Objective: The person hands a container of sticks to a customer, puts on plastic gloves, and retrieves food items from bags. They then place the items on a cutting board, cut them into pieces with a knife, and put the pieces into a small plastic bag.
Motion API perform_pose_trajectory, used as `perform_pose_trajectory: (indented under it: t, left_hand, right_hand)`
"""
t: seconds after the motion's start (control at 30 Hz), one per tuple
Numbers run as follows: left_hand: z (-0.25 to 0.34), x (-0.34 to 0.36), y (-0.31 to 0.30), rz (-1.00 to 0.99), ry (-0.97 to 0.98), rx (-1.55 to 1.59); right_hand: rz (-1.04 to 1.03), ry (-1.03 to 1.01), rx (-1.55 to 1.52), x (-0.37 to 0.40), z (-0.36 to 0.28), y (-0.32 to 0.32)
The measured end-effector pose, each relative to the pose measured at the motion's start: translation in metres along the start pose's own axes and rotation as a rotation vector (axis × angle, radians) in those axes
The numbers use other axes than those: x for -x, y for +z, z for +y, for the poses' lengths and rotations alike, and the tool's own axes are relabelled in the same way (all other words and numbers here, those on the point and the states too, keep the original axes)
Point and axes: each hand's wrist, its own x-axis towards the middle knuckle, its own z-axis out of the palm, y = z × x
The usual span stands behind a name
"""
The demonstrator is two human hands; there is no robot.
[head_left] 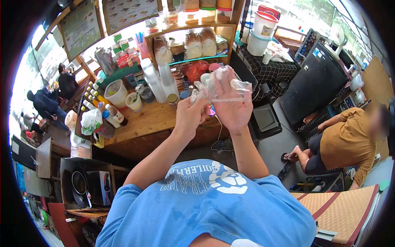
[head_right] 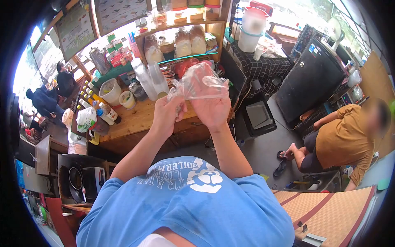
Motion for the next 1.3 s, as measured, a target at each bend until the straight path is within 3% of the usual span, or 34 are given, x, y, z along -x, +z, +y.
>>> perform_pose_trajectory:
  t: [0.17,0.23,0.27,0.3,0.37,0.43,0.5,0.53,0.57,0.63,0.7,0.77,0.83,1.0,1.1,1.17,1.2,1.3]
  left_hand:
    - [-0.004,-0.009,0.014,0.029,0.044,-0.065]
    - [-0.007,-0.002,0.023,0.327,0.889,-0.661]
    - [-0.007,-0.001,0.022,0.195,1.129,-0.793]
    - [-0.008,-0.002,0.027,0.184,1.132,-0.791]
    - [-0.011,0.000,0.043,-0.042,1.169,-1.004]
    - [-0.014,-0.007,0.050,-0.061,1.155,-1.002]
    - [-0.016,-0.019,0.057,-0.005,1.279,-1.084]
    - [-0.017,-0.020,0.060,-0.020,1.290,-1.071]
    - [-0.015,-0.019,0.062,-0.044,1.252,-1.104]
    - [-0.019,-0.016,0.065,-0.103,1.227,-1.118]
    - [-0.026,-0.015,0.063,-0.230,0.957,-1.176]
    - [-0.029,-0.012,0.060,-0.288,0.903,-1.178]
    - [-0.035,-0.016,0.057,-0.327,0.921,-1.148]
    - [-0.051,-0.015,0.062,-0.305,0.820,-0.997]
    - [-0.057,-0.016,0.072,-0.400,0.745,-1.026]
    - [-0.062,-0.018,0.082,-0.455,0.750,-1.063]
    - [-0.066,-0.020,0.089,-0.478,0.750,-1.091]
    - [-0.077,-0.025,0.109,-0.528,0.806,-1.098]
  right_hand:
    - [-0.081,-0.046,-0.004,-0.001,-0.017,-0.002]
    - [-0.118,-0.065,0.082,0.000,-0.026,-0.006]
    - [-0.153,-0.074,0.163,0.001,-0.029,-0.009]
    - [-0.152,-0.085,0.166,0.006,-0.031,-0.012]
    - [0.024,-0.026,0.397,0.018,-0.031,-0.018]
    - [0.004,-0.035,0.414,0.017,-0.030,-0.018]
    - [0.037,-0.169,0.505,0.014,-0.028,-0.002]
    - [-0.052,-0.050,0.715,0.017,-0.040,-0.024]
    - [-0.044,-0.070,0.730,0.018,-0.046,-0.021]
    - [0.088,0.062,0.287,0.019,-0.048,-0.014]
    - [0.111,0.026,0.255,0.020,-0.049,-0.017]
    - [-0.074,0.017,0.134,0.022,-0.050,-0.034]
    - [0.118,-0.108,0.347,0.027,-0.046,-0.036]
    - [0.084,-0.207,0.102,0.033,-0.031,-0.086]
    - [-0.012,-0.143,0.076,0.039,-0.036,-0.101]
    - [0.034,-0.056,0.047,0.043,-0.047,-0.095]
    - [0.142,-0.086,0.119,0.050,-0.055,-0.091]
    - [0.208,-0.128,0.110,0.066,-0.075,-0.094]
